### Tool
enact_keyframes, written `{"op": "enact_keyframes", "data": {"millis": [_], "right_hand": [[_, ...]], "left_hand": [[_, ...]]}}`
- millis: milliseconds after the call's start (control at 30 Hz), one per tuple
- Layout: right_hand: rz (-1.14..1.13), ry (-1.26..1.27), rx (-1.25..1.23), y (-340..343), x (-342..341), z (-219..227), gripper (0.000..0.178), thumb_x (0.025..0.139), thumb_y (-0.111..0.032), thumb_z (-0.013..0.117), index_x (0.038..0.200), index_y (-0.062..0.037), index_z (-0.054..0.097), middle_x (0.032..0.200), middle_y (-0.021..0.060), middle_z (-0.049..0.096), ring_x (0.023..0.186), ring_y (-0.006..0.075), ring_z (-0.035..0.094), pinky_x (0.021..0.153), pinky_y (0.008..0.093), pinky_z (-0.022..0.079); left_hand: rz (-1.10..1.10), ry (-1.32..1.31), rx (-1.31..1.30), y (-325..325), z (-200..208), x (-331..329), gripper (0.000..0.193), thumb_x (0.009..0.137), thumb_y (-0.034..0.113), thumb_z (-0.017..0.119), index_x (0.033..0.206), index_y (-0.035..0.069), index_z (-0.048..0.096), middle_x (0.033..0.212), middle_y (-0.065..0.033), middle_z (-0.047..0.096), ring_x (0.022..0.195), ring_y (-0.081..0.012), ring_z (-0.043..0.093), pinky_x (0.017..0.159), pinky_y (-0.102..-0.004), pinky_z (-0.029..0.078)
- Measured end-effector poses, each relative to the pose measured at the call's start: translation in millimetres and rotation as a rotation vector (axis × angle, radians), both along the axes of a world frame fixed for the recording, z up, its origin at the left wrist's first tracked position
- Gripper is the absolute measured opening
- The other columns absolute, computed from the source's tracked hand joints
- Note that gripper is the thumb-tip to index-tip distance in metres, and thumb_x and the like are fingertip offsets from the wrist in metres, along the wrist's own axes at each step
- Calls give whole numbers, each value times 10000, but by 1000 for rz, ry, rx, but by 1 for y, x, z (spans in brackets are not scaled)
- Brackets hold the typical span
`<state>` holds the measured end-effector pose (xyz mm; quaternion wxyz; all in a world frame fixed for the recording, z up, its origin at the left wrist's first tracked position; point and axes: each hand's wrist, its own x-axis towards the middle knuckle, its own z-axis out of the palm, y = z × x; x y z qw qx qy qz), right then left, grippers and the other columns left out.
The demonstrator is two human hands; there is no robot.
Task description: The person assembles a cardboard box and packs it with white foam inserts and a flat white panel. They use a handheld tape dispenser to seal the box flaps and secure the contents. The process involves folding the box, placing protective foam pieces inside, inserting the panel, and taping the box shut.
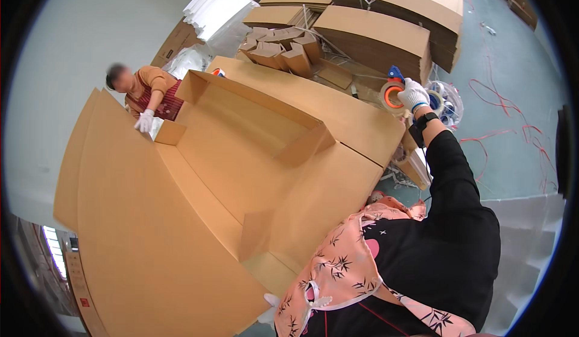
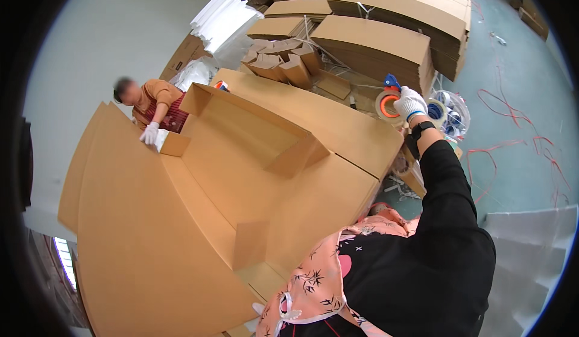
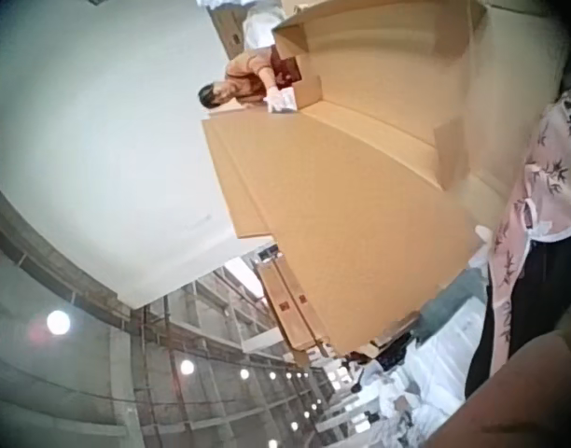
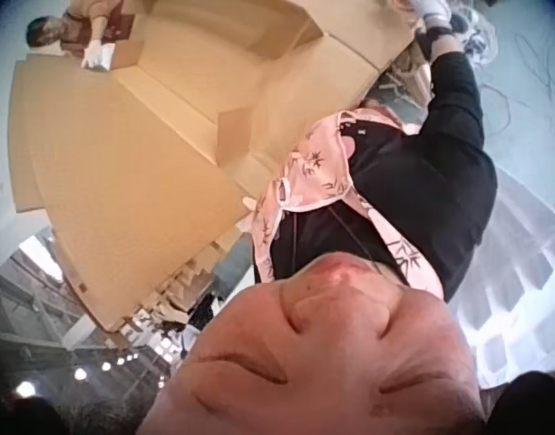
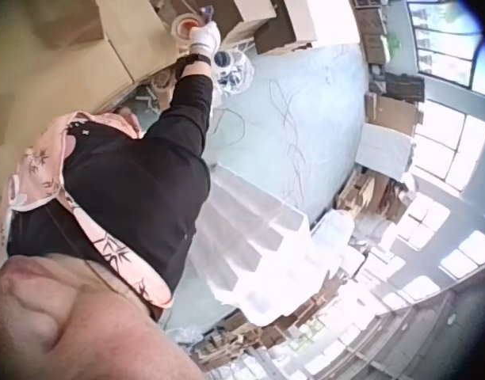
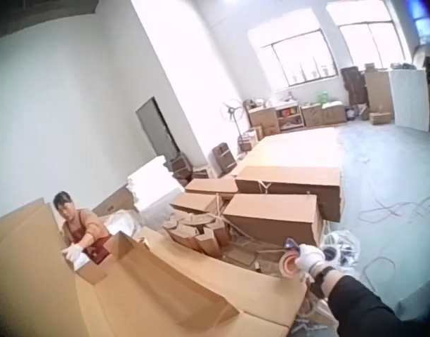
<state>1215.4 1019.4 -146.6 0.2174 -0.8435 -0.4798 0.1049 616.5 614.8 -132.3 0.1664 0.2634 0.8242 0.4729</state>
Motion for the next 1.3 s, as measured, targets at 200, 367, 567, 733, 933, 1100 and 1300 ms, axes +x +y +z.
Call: {"op": "enact_keyframes", "data": {"millis": [200, 367, 567, 733, 933, 1100, 1300], "right_hand": [[70, -38, -269, 79, 3, -32, 376, 851, -130, 607, 1219, -58, 630, 1209, 229, 667, 1154, 394, 630, 960, 467, 522], [23, -23, -343, 105, 28, -87, 440, 869, -217, 616, 1266, -29, 589, 1205, 267, 663, 1147, 396, 641, 951, 473, 527], [256, -107, -87, 132, -25, -20, 514, 794, -223, 639, 1279, -55, 606, 1189, 233, 664, 1102, 413, 637, 954, 476, 519], [476, -24, -337, 197, -51, -64, 404, 868, -277, 560, 1157, -33, 704, 1232, 254, 654, 1176, 398, 617, 959, 454, 513], [164, 144, -378, 233, -79, -112, 367, 922, -251, 490, 1094, -51, 745, 1257, 226, 650, 1173, 378, 626, 941, 462, 516], [-1, 190, -202, 247, -68, -124, 411, 915, -269, 491, 1207, -57, 689, 1264, 225, 647, 1197, 395, 605, 990, 489, 486], [34, 515, 33, 234, -89, -17, 355, 927, -268, 492, 1157, -41, 638, 1064, 203, 715, 862, 345, 731, 795, 418, 577]], "left_hand": [[311, -472, 262, -13, 33, 26, 635, 938, 452, 614, 1344, -28, 526, 1261, -203, 614, 1148, -339, 588, 907, -481, 522], [264, -508, 475, -23, 79, 30, 632, 951, 482, 600, 1337, -13, 533, 1224, -183, 632, 1120, -317, 597, 891, -464, 528], [392, -827, 487, -39, 73, 37, 629, 966, 598, 543, 1260, 42, 563, 1087, -94, 645, 993, -226, 597, 835, -379, 532], [281, -1016, 352, -75, 18, -4, 602, 962, 609, 543, 1197, 57, 578, 1007, -49, 624, 944, -206, 593, 811, -342, 522], [397, -942, 263, -52, 38, 23, 567, 964, 602, 543, 1149, 69, 593, 937, -30, 603, 922, -200, 591, 806, -330, 515], [535, -814, 230, -18, 63, 49, 501, 958, 571, 573, 1042, 79, 619, 842, -21, 572, 853, -193, 593, 791, -319, 512], [519, -797, 55, -6, 91, 64, 469, 956, 529, 590, 1005, 64, 635, 820, -33, 577, 815, -196, 600, 783, -320, 516]]}}
